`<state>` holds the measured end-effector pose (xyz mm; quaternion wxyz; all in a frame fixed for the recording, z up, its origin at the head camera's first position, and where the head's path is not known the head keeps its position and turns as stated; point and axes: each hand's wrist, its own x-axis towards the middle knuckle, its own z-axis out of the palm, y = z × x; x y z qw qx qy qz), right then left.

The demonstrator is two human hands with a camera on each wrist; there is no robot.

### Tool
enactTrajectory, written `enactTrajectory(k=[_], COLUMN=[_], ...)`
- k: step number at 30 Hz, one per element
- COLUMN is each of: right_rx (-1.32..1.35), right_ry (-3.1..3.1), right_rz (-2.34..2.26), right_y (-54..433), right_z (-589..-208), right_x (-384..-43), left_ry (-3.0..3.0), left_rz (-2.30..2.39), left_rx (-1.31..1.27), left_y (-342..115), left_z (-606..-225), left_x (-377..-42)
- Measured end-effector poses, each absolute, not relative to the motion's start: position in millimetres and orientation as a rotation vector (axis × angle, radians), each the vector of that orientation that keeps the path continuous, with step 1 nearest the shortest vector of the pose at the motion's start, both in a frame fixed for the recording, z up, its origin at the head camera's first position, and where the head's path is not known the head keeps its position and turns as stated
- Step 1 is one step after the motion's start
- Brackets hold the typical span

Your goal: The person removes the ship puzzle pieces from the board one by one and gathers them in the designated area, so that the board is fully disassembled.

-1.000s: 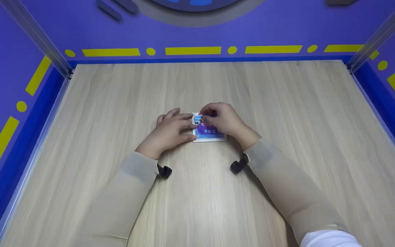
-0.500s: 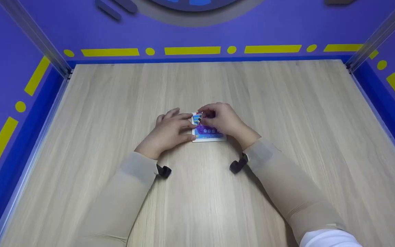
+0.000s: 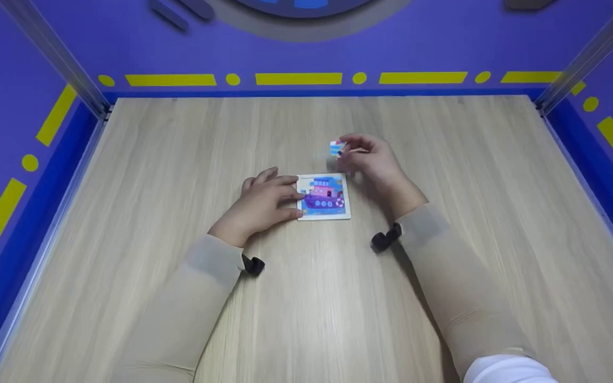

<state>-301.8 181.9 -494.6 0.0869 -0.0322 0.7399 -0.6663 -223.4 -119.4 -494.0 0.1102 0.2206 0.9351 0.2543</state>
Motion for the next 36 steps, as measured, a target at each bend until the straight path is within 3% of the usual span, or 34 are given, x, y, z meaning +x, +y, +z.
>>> enactTrajectory(k=[10, 22, 36], right_rx=[0.178, 0.589, 0.641], right_ry=[2.003, 1.948, 2.379], right_rz=[-2.306, -2.293, -1.898], right_y=[240.3, 308.8, 330.7], right_z=[-485.5, -473.0, -478.7], right_x=[-319.1, -318.2, -320.0], left_ry=[2.748, 2.745, 2.741], left_rz=[0.752, 0.749, 0.751], left_rx=[0.637, 0.635, 0.653], left_y=[-119.6, -119.6, -119.9], left_z=[-494.5, -494.7, -492.9], left_x=[-223.4, -223.8, -223.2])
